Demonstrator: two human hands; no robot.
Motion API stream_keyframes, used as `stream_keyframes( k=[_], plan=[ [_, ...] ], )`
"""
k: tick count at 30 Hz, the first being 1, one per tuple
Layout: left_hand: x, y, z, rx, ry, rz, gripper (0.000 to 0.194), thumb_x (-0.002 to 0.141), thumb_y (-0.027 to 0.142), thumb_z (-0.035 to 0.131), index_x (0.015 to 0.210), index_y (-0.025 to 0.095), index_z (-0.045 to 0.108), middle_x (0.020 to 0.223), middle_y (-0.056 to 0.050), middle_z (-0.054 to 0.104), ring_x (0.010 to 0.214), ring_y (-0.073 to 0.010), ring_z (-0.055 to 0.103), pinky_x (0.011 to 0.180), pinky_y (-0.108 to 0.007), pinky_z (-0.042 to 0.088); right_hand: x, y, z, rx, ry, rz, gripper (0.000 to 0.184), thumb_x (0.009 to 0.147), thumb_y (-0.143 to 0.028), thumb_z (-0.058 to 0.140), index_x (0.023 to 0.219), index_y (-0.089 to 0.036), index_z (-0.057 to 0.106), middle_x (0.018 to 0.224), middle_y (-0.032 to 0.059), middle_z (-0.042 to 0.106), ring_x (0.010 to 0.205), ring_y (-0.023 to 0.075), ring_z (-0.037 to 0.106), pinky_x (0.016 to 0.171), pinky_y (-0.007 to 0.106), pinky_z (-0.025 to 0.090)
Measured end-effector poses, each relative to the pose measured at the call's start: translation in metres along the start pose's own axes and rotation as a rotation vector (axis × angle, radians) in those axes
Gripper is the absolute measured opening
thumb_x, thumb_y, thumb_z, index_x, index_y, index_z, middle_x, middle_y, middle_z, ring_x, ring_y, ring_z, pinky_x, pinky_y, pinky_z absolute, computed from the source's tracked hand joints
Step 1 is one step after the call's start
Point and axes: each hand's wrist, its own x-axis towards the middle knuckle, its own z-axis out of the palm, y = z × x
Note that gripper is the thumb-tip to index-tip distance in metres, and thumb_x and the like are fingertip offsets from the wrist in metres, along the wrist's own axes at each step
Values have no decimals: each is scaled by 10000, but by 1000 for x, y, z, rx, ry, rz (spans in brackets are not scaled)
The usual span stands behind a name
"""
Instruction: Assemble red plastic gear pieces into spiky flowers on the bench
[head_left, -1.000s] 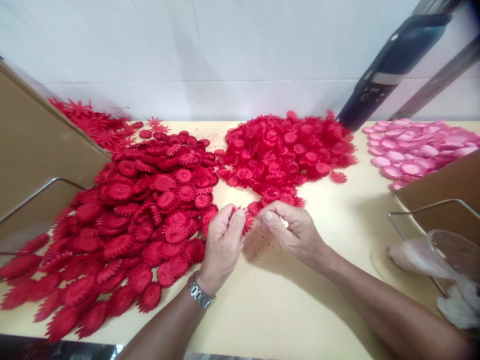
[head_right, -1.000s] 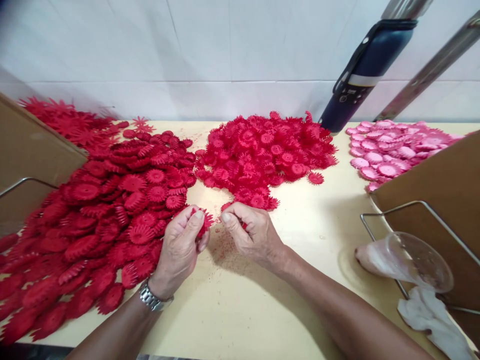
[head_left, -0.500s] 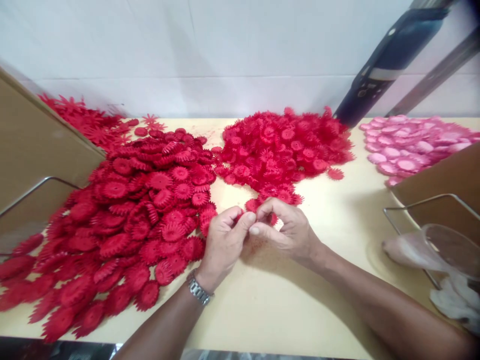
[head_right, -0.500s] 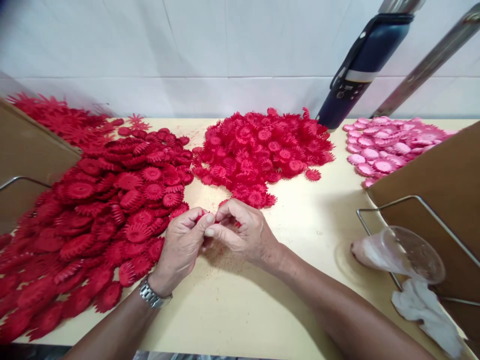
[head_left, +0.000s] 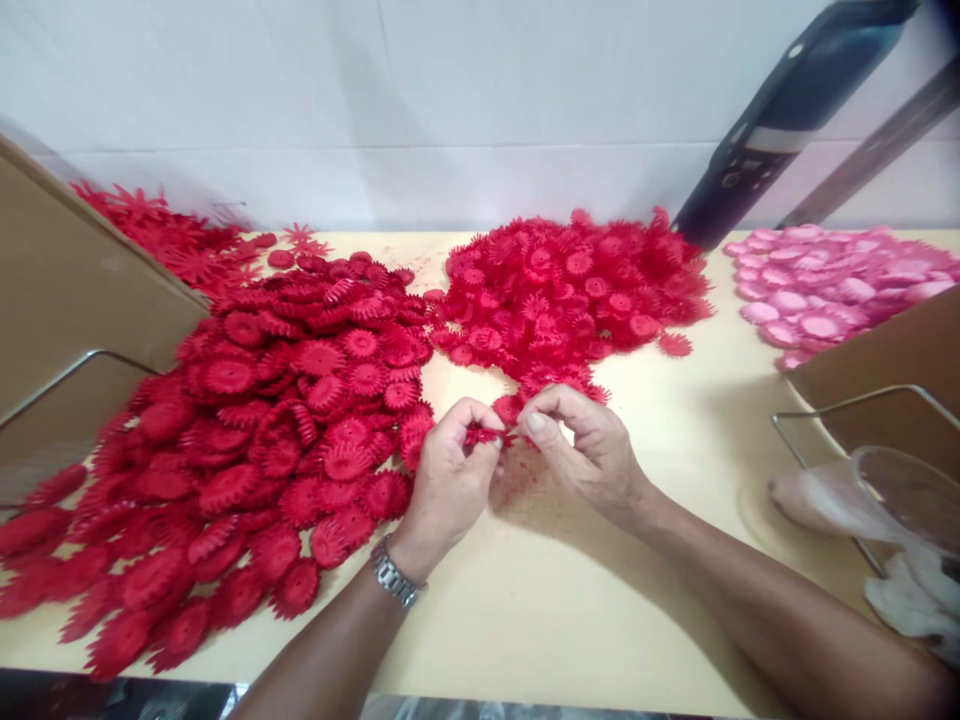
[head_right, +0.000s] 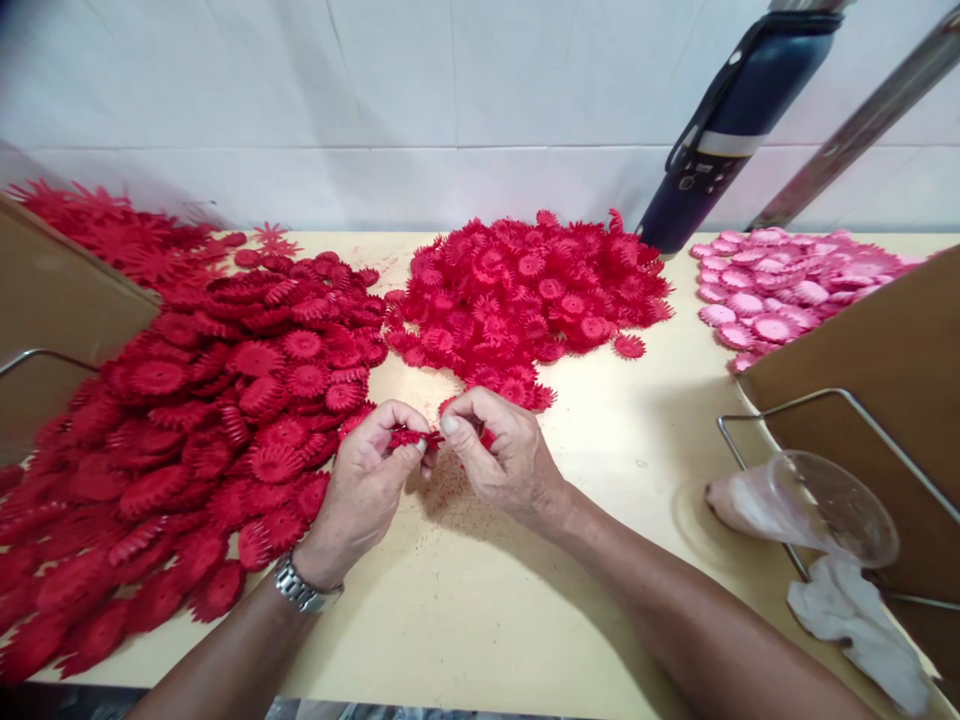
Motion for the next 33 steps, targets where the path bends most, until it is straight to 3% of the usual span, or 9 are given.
stream_keyframes(
  k=[3,6,13,22,27,33],
  plan=[
    [0,0,0,-40,-2,-52,62,729,203,567,728,181,510,571,54,486,479,-61,448,450,-167,358,1,0,0,-2,2,0,144,857,-245,466,752,-171,533,647,-1,546,589,111,510,552,242,408],
    [-1,0,0,-43,10,-87,201,779,310,547,653,178,462,506,73,398,408,-41,371,387,-154,293,1,0,1,8,-6,4,149,859,-244,466,751,-167,534,645,-2,537,582,107,500,548,241,404],
    [-1,-3,0,9,5,-44,384,785,431,543,562,179,357,487,80,265,392,-34,270,356,-170,204,-1,-2,3,-9,-2,-32,148,854,-256,482,742,-176,535,622,-8,532,545,96,483,514,231,395],
    [-1,-4,1,76,48,-83,433,765,503,535,514,168,427,437,58,381,366,-47,338,355,-185,255,3,2,5,-165,-61,-269,106,791,-264,592,750,-178,546,692,25,543,651,138,517,577,271,437],
    [-1,3,-1,149,-40,-74,374,791,487,506,609,161,522,458,37,470,395,-69,437,376,-182,310,5,8,2,-281,-31,-368,105,824,-165,521,726,-159,556,681,45,537,654,146,512,563,276,423],
    [0,6,-6,1,-114,-138,264,792,377,525,648,155,541,474,18,510,432,-93,482,386,-193,335,8,9,-2,-286,6,-384,88,831,-150,521,773,-163,586,712,49,577,683,153,538,604,295,447]
  ],
)
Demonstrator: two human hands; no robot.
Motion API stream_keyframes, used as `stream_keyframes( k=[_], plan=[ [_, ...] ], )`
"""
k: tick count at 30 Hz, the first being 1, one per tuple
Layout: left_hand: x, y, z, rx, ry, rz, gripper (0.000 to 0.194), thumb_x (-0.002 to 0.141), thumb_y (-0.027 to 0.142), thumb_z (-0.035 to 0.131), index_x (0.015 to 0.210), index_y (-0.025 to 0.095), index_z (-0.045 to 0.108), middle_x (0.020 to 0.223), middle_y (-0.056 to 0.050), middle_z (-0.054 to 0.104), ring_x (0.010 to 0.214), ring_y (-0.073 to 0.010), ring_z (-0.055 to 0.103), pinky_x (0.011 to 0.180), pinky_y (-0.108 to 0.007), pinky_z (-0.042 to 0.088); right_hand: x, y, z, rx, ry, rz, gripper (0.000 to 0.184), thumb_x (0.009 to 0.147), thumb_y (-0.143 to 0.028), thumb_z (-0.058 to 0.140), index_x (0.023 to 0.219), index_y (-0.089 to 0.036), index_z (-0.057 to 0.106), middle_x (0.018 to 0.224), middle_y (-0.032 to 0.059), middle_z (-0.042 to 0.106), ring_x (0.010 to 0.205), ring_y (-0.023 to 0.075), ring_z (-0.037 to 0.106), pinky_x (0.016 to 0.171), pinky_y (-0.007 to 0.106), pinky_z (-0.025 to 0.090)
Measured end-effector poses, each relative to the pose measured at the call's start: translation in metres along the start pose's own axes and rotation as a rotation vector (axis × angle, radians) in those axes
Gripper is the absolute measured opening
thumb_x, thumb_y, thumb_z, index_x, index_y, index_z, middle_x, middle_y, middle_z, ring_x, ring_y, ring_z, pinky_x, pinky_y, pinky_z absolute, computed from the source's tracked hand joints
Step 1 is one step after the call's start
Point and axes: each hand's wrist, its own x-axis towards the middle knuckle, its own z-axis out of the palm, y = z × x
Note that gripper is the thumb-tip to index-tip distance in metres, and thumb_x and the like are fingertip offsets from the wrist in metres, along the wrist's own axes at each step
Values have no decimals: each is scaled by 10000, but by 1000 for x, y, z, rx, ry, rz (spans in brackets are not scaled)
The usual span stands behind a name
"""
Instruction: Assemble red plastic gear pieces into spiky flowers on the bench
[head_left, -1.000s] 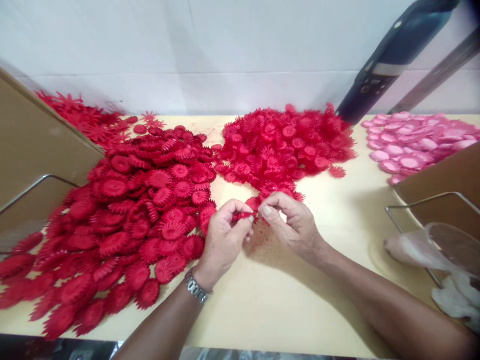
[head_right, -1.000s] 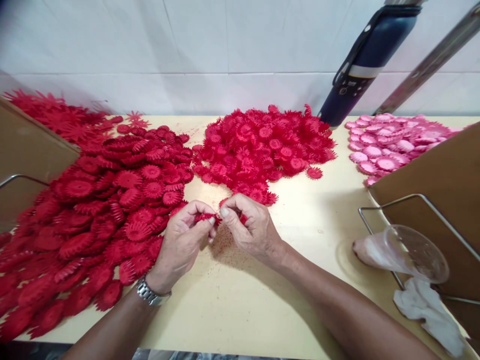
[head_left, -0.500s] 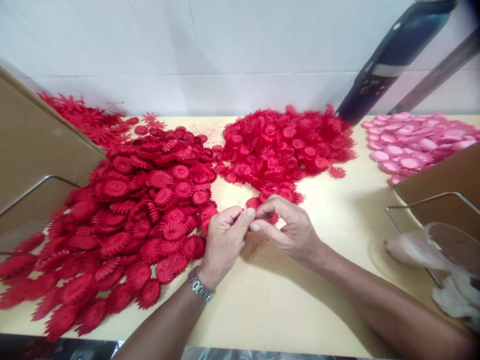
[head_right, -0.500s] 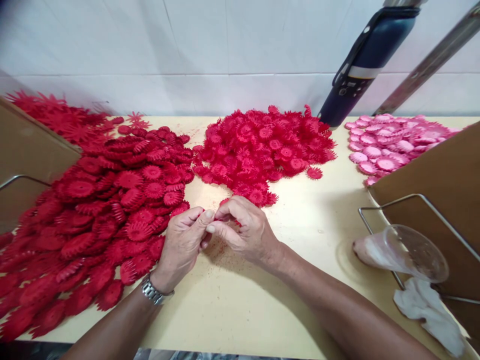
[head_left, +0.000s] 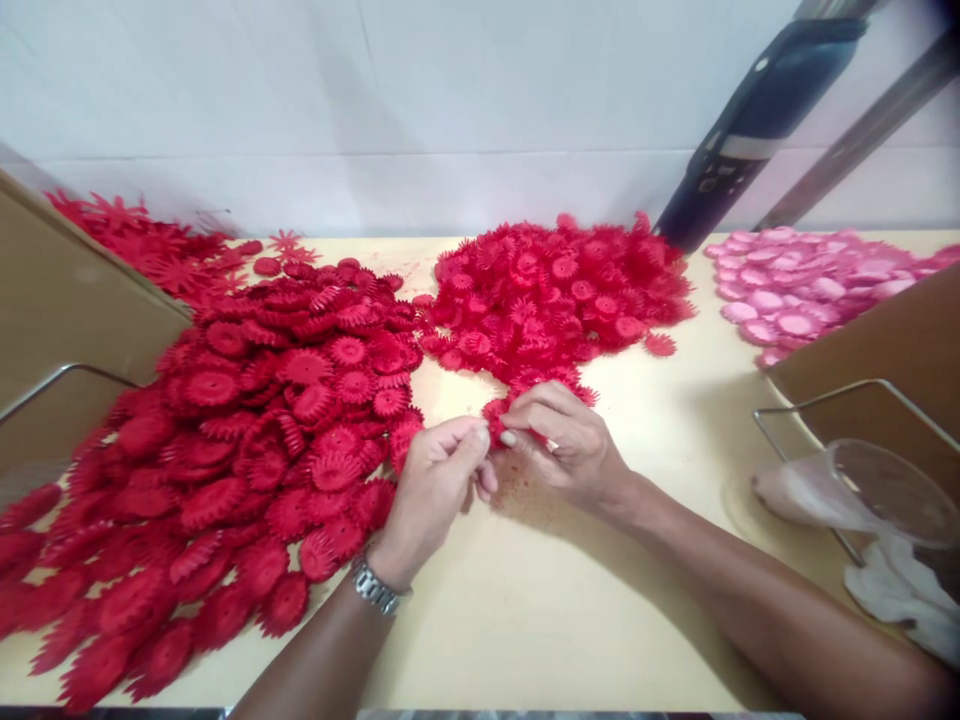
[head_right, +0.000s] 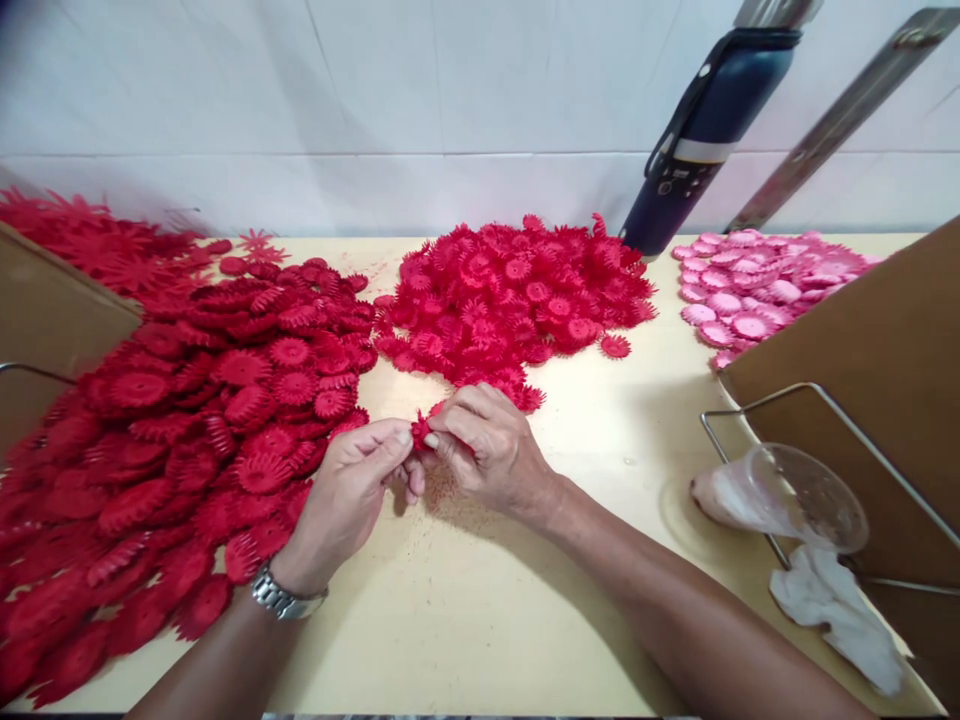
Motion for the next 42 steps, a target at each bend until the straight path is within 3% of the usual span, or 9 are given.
stream_keyframes(
  k=[4,8,14,25,31,34,38,40,42],
  plan=[
    [2,6,2,-127,53,-37,158,660,284,646,680,144,575,454,35,508,401,-93,472,378,-199,351,0,-1,0,24,20,16,54,818,-147,548,800,-156,599,766,66,591,727,158,548,634,302,467],
    [2,10,5,-175,107,-51,118,605,202,656,672,142,579,465,45,515,372,-75,442,352,-188,325,0,-3,1,14,49,-7,44,797,-131,573,815,-149,608,789,74,585,747,163,542,639,312,470],
    [2,6,5,-233,114,-70,142,574,173,670,646,156,549,457,73,487,336,-50,403,337,-171,289,-2,-2,4,-19,69,-47,94,791,-80,545,820,-139,613,701,55,550,656,147,503,567,292,434],
    [0,10,7,-297,145,-33,151,552,145,668,593,158,524,496,71,491,346,-48,424,345,-170,284,-1,-2,2,93,3,51,120,816,-109,488,713,-154,528,659,43,542,629,140,500,558,283,413],
    [2,5,9,-270,137,-17,110,580,128,648,628,161,554,502,60,520,348,-58,438,343,-176,311,0,-2,3,203,-17,82,58,826,-151,509,788,-161,552,705,35,553,654,130,519,593,276,438],
    [1,5,8,-266,119,-7,87,597,118,633,635,158,566,504,50,533,366,-72,465,356,-185,341,1,-1,-1,260,-17,160,42,817,-172,530,800,-167,569,738,35,555,683,130,525,614,276,448],
    [-1,8,5,-309,58,-13,81,600,113,647,645,150,591,516,40,546,383,-78,479,372,-192,361,3,-1,-9,412,-58,378,153,805,-261,570,925,-167,579,806,37,575,692,127,548,619,275,465],
    [-1,7,5,-343,53,2,68,621,132,657,668,147,611,554,32,564,426,-78,503,415,-194,400,4,-3,-10,476,-113,426,118,822,-266,547,837,-160,595,736,25,582,647,123,556,592,268,463],
    [0,6,7,-416,82,32,73,680,171,640,752,156,641,666,12,609,555,-80,555,509,-181,439,5,-5,-8,429,-64,421,138,830,-251,532,746,-159,591,680,19,577,616,121,552,569,265,453]
  ],
)
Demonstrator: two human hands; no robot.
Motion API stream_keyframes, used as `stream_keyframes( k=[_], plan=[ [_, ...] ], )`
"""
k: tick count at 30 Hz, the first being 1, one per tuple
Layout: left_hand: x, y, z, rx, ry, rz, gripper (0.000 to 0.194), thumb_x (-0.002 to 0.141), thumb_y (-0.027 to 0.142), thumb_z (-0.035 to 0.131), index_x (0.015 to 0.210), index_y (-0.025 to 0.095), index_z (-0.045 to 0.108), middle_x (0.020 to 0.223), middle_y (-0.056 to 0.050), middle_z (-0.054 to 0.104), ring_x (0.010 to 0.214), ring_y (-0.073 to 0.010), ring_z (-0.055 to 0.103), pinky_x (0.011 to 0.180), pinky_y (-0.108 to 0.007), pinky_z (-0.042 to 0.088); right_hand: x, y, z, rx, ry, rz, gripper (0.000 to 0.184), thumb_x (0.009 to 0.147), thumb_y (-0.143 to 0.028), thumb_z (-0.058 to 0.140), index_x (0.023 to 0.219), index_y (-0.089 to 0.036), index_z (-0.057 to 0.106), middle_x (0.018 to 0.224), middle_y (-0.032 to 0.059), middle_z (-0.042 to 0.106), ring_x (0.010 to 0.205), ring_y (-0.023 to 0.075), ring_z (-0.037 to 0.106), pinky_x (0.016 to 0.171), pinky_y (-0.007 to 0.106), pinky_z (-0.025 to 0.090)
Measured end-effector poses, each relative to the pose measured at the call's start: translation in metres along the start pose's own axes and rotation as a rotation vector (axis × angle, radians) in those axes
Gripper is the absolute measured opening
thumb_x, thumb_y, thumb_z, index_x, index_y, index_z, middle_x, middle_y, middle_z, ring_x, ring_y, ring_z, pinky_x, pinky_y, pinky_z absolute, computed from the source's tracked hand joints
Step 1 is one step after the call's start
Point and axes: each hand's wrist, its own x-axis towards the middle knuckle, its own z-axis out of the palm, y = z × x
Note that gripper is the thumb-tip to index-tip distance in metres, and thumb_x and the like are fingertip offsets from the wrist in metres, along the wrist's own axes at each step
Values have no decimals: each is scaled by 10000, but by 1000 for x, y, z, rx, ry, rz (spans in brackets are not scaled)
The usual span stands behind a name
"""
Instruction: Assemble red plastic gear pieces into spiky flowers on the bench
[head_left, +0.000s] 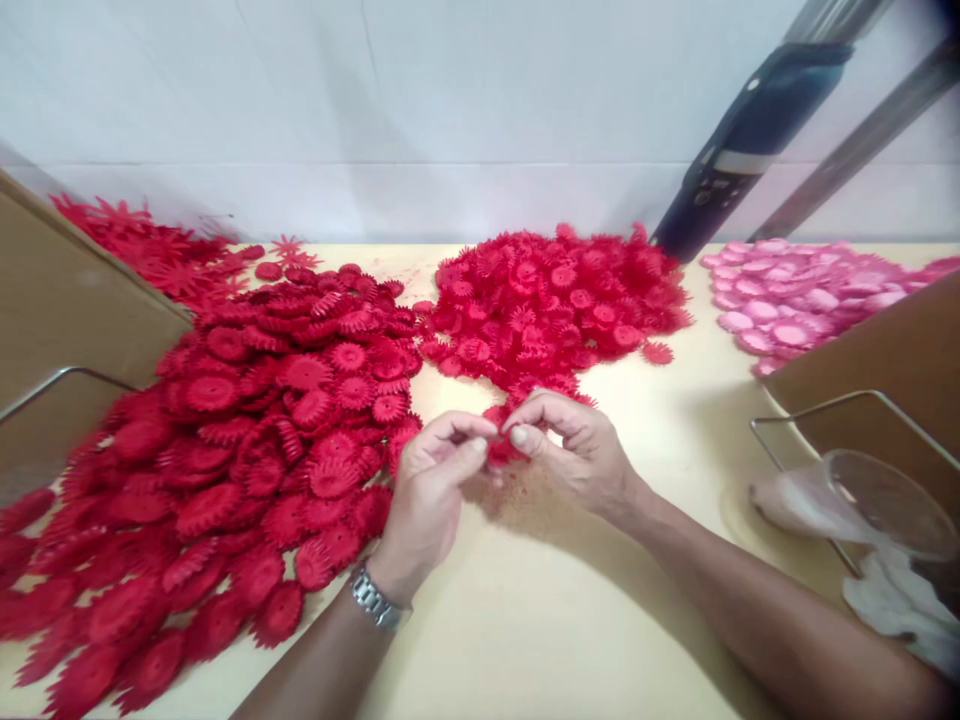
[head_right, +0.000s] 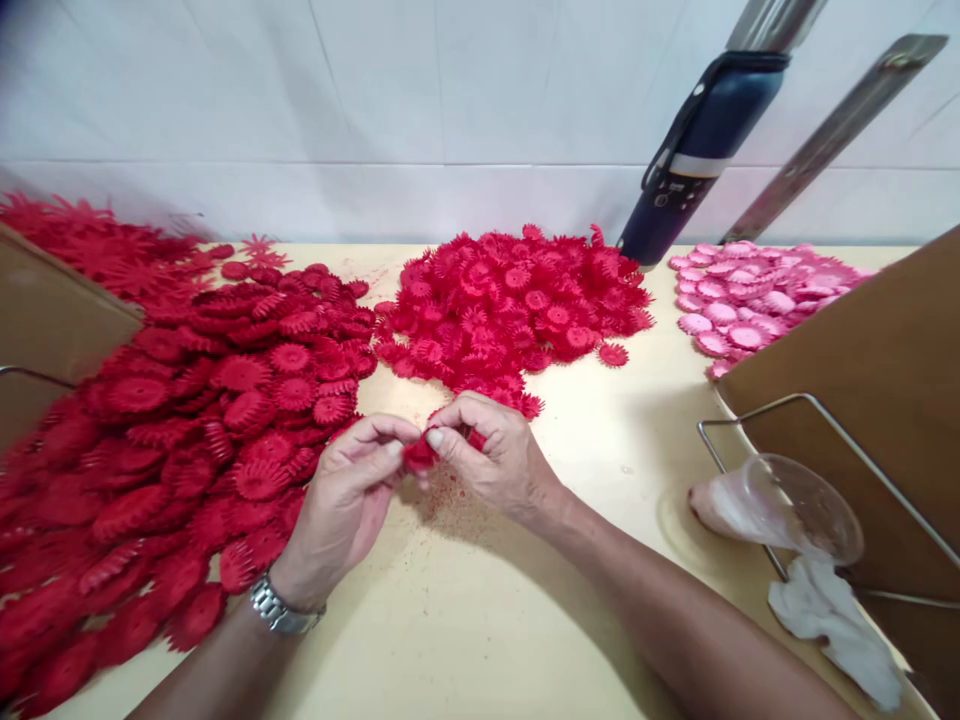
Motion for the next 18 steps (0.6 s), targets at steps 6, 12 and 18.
stream_keyframes(
  k=[6,12,18],
  plan=[
    [3,-6,7,-119,-39,-84,189,789,168,533,912,131,672,880,-54,661,755,-98,576,646,-175,438,-6,-1,16,-438,132,-333,131,831,-179,515,772,-163,631,697,47,612,656,153,529,614,316,428],
    [4,5,12,-109,86,-13,235,704,32,497,838,122,668,827,-54,682,740,-130,615,685,-232,465,18,-24,13,-276,111,-295,235,888,-241,431,951,-155,641,854,67,624,787,149,570,712,305,473],
    [2,14,43,-340,47,225,256,807,207,447,978,239,635,1047,-7,647,1097,-142,532,895,-244,433,55,-37,44,-58,56,-34,510,932,-469,189,1275,-211,464,1257,69,525,1238,191,399,1055,409,299]
  ],
)
